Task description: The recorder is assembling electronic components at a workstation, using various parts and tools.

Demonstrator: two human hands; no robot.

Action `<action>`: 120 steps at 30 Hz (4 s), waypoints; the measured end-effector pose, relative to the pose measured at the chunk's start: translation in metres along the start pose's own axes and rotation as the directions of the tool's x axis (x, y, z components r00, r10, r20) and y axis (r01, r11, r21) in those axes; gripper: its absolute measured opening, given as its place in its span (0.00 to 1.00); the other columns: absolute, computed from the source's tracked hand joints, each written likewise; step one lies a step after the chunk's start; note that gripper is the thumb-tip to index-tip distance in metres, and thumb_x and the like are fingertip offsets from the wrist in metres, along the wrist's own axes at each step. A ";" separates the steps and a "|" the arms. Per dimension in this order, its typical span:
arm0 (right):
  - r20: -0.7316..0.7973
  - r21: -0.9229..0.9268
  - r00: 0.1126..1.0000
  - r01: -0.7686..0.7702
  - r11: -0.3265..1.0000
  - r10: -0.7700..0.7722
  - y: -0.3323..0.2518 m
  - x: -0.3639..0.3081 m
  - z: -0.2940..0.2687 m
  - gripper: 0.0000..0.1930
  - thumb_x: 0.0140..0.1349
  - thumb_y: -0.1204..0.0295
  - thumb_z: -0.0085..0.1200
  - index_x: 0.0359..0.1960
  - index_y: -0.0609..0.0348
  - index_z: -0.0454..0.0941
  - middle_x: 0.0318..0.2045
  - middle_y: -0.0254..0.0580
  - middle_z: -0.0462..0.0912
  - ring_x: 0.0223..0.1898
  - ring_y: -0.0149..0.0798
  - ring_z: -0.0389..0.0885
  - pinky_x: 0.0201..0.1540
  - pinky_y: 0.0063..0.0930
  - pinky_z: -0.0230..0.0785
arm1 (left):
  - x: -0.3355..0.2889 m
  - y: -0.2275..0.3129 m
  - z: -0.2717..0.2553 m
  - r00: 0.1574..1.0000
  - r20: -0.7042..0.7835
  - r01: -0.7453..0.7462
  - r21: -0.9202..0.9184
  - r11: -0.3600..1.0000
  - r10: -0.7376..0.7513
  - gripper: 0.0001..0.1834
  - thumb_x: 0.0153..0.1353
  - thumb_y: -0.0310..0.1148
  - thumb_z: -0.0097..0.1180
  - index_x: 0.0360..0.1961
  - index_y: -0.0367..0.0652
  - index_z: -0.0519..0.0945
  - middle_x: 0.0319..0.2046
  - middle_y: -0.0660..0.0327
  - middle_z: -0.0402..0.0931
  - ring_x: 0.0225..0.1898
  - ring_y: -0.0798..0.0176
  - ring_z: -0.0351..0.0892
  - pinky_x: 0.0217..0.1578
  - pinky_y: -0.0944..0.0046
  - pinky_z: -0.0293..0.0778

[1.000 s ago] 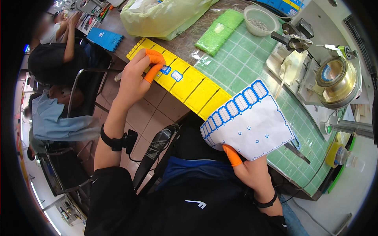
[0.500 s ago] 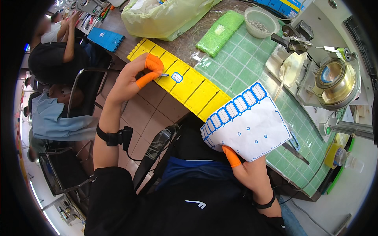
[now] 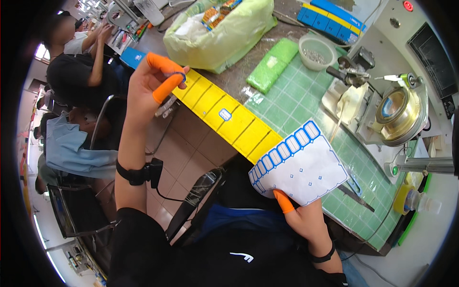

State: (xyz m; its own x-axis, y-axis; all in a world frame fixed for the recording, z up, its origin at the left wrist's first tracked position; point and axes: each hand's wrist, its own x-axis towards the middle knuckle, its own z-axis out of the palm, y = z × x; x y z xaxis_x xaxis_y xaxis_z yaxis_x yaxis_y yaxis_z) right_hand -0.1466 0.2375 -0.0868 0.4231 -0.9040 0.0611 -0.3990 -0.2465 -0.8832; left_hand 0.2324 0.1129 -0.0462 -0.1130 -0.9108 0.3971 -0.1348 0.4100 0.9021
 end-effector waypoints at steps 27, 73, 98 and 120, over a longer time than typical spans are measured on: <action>-0.030 0.016 0.995 0.099 0.995 -0.098 -0.003 -0.004 -0.002 0.13 0.61 0.75 0.59 0.48 0.59 0.82 0.49 0.54 0.81 0.52 0.61 0.77 0.56 0.45 0.68 | 0.174 0.025 -0.013 0.984 0.054 -0.173 0.539 0.824 0.171 0.18 0.65 0.19 0.56 0.55 0.37 0.75 0.52 0.55 0.78 0.53 0.63 0.81 0.55 0.66 0.75; 0.111 -0.037 0.990 0.089 0.995 -0.084 -0.016 -0.015 -0.049 0.26 0.57 0.71 0.64 0.58 0.58 0.73 0.52 0.52 0.76 0.52 0.56 0.78 0.55 0.41 0.72 | -0.115 0.062 0.140 0.970 0.225 0.074 0.078 0.994 -0.090 0.14 0.55 0.32 0.68 0.38 0.38 0.78 0.27 0.60 0.73 0.25 0.65 0.75 0.23 0.67 0.66; -0.201 -0.022 0.905 0.379 0.925 -0.375 -0.068 -0.084 -0.118 0.35 0.50 0.70 0.70 0.61 0.61 0.70 0.62 0.60 0.67 0.60 0.59 0.69 0.62 0.45 0.62 | -0.111 0.081 0.088 0.942 0.043 -0.134 -0.860 0.492 0.333 0.06 0.68 0.30 0.52 0.32 0.43 0.74 0.19 0.64 0.71 0.18 0.70 0.64 0.21 0.67 0.65; -0.960 -0.278 0.245 -0.816 0.506 -0.132 0.069 -0.280 -0.280 0.20 0.51 0.73 0.69 0.47 0.62 0.79 0.49 0.52 0.81 0.50 0.53 0.80 0.55 0.39 0.71 | -0.085 0.054 0.141 0.953 0.304 0.184 -0.518 0.836 -0.022 0.25 0.61 0.39 0.61 0.52 0.38 0.66 0.42 0.55 0.69 0.43 0.60 0.69 0.45 0.61 0.66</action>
State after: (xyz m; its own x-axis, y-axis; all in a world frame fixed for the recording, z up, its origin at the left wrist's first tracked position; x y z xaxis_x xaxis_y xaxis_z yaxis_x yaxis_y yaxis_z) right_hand -0.5209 0.3758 -0.0349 -0.6248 -0.5246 0.5783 -0.7737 0.5158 -0.3679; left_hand 0.0962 0.2192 -0.0550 -0.4035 -0.8619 0.3072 0.3761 0.1499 0.9144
